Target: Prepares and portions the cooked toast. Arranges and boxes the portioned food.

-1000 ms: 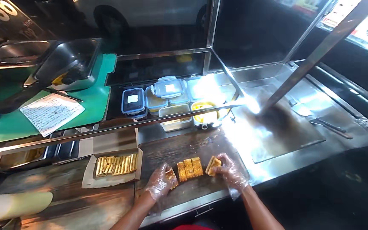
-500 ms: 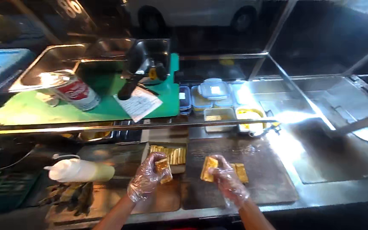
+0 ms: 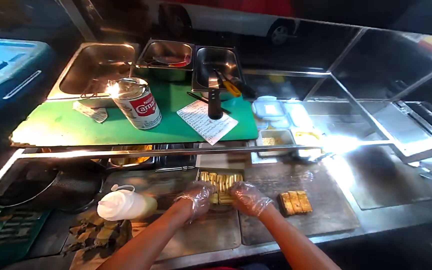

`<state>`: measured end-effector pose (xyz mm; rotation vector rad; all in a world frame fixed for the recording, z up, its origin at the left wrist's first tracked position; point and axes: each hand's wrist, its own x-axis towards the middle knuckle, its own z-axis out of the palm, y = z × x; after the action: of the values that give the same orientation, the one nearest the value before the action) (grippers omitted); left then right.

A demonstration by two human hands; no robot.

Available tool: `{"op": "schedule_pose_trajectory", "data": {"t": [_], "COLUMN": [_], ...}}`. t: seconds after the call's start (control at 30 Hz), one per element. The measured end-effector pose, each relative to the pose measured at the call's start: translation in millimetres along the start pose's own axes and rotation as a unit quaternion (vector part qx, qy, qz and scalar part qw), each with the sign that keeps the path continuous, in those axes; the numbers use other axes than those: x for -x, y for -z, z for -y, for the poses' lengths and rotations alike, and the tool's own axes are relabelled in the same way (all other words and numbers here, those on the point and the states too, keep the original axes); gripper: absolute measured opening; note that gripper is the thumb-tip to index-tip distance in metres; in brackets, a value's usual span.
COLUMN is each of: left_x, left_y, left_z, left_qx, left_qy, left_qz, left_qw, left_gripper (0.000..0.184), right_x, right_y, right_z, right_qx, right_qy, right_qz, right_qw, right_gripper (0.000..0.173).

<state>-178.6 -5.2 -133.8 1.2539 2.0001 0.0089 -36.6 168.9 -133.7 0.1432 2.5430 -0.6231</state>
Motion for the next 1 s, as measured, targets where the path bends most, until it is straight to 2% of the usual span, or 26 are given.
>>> {"op": "schedule_pose_trajectory", "data": {"t": [0.07, 0.27, 0.47, 0.57, 0.63, 0.73, 0.83, 0.9, 1.0], "left_x": [-3.6, -8.4, -4.0, -7.9, -18.6, -40.8, -49.8, -52.5, -65.1], "left_y": [5.3, 0.0, -2.0, 8.6, 5.0, -9.8, -10.2, -8.4, -10.1], "left_z": [0.1, -8.0, -22.4, -34.1, -45.6, -59.8, -61.2, -53.4, -28.7], "left_qx": [-0.015, -0.078, -0.091, -0.037, -0.016, -0.029, -0.033, 0.0, 0.068], "left_qy": [0.005, -0.025, 0.032, 0.005, -0.016, -0.034, -0.043, -0.032, -0.056], "left_qz": [0.013, 0.034, 0.037, 0.018, 0.006, 0.002, 0.002, 0.015, -0.001], "left_qw": [1.0, 0.996, 0.995, 0.999, 1.0, 0.999, 0.999, 0.999, 0.996], "left_gripper": [0.051, 0.033, 0.032, 0.036, 0.039, 0.042, 0.037, 0.037, 0.032], "right_x": [-5.8, -6.4, -3.6, 6.1, 17.9, 35.6, 44.5, 44.0, 39.3], "right_y": [-1.6, -12.1, -16.5, -19.2, -21.8, -23.3, -27.5, -36.1, -42.3], "right_z": [2.3, 16.2, 20.4, 7.1, -2.2, -7.3, 0.1, 6.7, 17.2], "right_qx": [0.017, 0.023, 0.024, -0.049, -0.12, -0.172, -0.173, -0.136, -0.075], "right_qy": [-0.007, -0.067, -0.125, -0.137, -0.179, -0.21, -0.165, -0.144, -0.162], "right_qz": [0.009, -0.037, -0.037, -0.106, -0.161, -0.19, -0.16, -0.112, -0.044], "right_qw": [1.0, 0.997, 0.991, 0.984, 0.963, 0.944, 0.958, 0.974, 0.983], "right_gripper": [0.035, 0.032, 0.031, 0.032, 0.035, 0.036, 0.036, 0.037, 0.039]}}
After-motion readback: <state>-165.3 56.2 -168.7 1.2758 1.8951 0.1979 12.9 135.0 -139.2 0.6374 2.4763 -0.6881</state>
